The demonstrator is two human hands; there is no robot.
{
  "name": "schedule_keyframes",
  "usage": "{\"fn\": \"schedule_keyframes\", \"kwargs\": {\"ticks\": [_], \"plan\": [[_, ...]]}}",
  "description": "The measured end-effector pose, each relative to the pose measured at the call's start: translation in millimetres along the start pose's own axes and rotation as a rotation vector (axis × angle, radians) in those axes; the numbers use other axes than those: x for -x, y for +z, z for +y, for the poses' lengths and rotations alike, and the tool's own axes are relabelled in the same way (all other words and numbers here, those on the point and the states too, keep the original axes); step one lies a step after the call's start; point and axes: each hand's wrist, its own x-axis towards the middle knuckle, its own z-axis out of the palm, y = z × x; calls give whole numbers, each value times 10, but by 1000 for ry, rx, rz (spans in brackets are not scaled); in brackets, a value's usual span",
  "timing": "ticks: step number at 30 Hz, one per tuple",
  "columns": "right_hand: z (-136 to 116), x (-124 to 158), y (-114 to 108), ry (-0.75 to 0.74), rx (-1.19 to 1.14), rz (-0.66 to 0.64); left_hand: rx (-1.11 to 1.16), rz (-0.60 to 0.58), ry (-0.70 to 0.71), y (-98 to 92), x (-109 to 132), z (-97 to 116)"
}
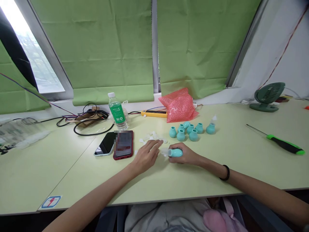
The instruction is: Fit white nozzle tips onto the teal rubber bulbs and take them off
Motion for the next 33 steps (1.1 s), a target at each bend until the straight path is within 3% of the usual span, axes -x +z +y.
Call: {"fn": "schedule_keyframes", "kwargs": {"ticks": [4,8,13,20,26,30,33], "plan": [[138,-75,-33,8,-77,141,-109,-110,-203,75,2,-111],[248,-118,-48,19,-96,195,-224,-185,-273,101,23,-111],[180,-48,40,-130,161,235,-353,-191,-310,123,25,-57],[96,25,130,-302,413,199,-337,-180,-307,150,27,-69],[82,53,119,-359,490,71,-97,-56,-263,83,0,-6],[72,62,91,-353,522,146,306,116,-267,-49,-37,79],[73,49,51,-369,553,227,573,110,-357,-127,-58,115]]}}
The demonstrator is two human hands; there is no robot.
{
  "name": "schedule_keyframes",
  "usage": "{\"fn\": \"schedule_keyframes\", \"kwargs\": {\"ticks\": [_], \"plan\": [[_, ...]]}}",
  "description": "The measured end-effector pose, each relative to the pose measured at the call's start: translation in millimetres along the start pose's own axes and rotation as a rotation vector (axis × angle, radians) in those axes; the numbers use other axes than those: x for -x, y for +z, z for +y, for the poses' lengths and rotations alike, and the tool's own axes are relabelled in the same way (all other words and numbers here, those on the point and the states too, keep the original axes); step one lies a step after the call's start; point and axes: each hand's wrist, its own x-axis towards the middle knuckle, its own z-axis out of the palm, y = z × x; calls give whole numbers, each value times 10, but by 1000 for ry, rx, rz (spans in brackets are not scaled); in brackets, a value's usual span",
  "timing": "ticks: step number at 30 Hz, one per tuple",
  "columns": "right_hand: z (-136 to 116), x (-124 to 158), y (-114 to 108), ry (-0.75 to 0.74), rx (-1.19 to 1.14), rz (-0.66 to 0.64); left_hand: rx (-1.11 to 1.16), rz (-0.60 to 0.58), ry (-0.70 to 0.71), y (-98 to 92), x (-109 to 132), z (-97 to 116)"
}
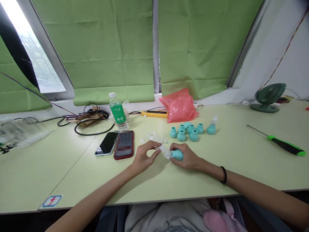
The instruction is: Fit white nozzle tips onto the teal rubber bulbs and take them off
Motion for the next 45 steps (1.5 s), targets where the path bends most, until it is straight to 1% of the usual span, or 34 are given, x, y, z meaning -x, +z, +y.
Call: {"fn": "schedule_keyframes", "kwargs": {"ticks": [4,7,12,14,20,23,27,29,32,35,40,45], "plan": [[38,-11,-13,4,101,50,276,-70,-191,-14,-23,-20],[61,-8,-1,29,147,76,393,-104,-258,-9,-36,-60],[79,-6,24,22,168,109,428,-167,-328,-1,-35,-53],[80,-5,34,16,169,117,421,-166,-353,7,-31,-55],[75,15,64,10,174,109,422,-113,-447,43,-23,-103],[75,27,79,9,207,100,490,-148,-487,46,-27,-95],[82,42,91,4,263,71,576,-201,-507,39,-30,-85],[82,50,95,8,296,48,555,-203,-504,39,-23,-92],[72,63,106,23,314,14,454,-179,-492,42,-1,-110],[55,70,116,40,274,-18,388,-170,-487,34,20,-129],[14,60,88,34,172,-76,478,-285,-473,-24,3,-139],[-25,44,51,71,31,-127,526,-341,-476,-80,-24,-129]]}}
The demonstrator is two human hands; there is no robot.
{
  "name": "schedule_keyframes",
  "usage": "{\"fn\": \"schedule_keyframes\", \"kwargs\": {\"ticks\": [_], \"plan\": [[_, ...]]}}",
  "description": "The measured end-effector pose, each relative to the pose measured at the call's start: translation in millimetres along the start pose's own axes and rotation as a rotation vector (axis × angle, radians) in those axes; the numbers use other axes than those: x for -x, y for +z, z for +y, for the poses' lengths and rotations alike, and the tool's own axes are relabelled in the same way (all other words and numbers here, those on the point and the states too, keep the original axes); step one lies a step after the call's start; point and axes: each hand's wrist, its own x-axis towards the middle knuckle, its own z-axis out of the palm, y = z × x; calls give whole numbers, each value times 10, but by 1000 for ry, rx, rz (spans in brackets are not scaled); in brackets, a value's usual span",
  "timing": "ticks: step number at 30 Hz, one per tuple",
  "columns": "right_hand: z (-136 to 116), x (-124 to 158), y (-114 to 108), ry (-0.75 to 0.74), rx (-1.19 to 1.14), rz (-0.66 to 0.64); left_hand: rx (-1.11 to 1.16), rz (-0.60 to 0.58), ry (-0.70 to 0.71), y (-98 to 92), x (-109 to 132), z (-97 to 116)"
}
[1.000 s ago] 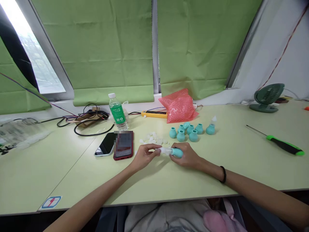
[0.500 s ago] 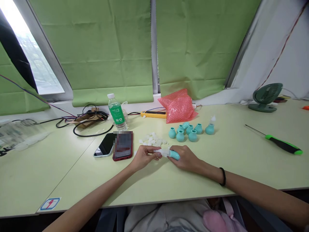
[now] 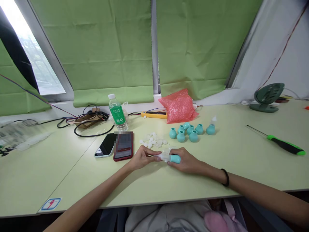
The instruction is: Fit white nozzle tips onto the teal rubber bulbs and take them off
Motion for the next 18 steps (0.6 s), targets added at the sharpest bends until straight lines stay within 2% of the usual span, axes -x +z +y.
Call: {"fn": "schedule_keyframes", "kwargs": {"ticks": [9,18], "plan": [[10,-30,-68,50,-156,-174,-107,-58,5,1,31,41],[49,-39,-78,141,-205,-175,-162,-32,55,58,64,88]]}}
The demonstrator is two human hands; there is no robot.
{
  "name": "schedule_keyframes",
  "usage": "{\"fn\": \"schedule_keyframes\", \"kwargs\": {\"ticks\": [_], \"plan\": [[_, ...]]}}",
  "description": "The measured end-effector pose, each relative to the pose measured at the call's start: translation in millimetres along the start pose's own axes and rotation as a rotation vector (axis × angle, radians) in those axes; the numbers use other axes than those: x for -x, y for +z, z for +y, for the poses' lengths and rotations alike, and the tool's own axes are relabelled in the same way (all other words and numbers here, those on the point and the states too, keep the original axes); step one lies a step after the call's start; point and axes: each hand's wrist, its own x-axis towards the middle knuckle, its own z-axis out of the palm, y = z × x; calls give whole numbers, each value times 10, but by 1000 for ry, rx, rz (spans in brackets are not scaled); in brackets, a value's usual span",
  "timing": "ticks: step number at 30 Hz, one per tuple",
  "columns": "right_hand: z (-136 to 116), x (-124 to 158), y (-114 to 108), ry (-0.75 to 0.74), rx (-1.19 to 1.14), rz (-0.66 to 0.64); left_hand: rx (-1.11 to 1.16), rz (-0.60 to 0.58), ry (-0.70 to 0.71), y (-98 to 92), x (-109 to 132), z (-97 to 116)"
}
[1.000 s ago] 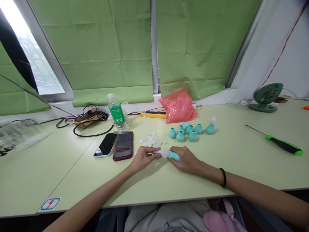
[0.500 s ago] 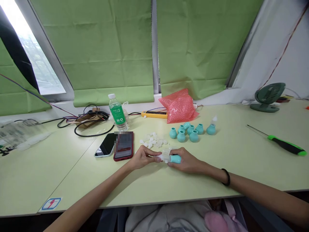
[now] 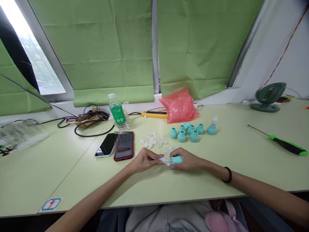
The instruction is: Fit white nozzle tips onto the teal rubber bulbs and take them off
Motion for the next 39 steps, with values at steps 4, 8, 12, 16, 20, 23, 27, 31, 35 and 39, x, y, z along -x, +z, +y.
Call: {"fn": "schedule_keyframes", "kwargs": {"ticks": [4,8,12,16,20,23,27,31,35,39], "plan": [[31,-11,9,4,-21,5,2,18,-18,21,6,-7],[26,-18,10,0,-42,-16,-3,27,-15,28,5,-8],[26,-8,10,57,-86,-56,10,35,-17,36,-2,-21],[45,-3,18,122,-142,-85,16,47,-26,50,-9,-39],[32,-13,5,101,-177,-135,13,49,-40,61,-11,-41],[13,-16,-11,68,-173,-135,22,53,-38,67,-11,-38],[27,-9,-11,114,-216,-161,38,68,-47,79,-13,-45],[65,-4,11,139,-182,-116,45,81,-43,91,-17,-54],[56,-5,-2,76,-141,-70,27,96,-32,88,-25,-44],[28,-10,-79,12,-232,-119,47,86,-14,85,-42,-53]]}}
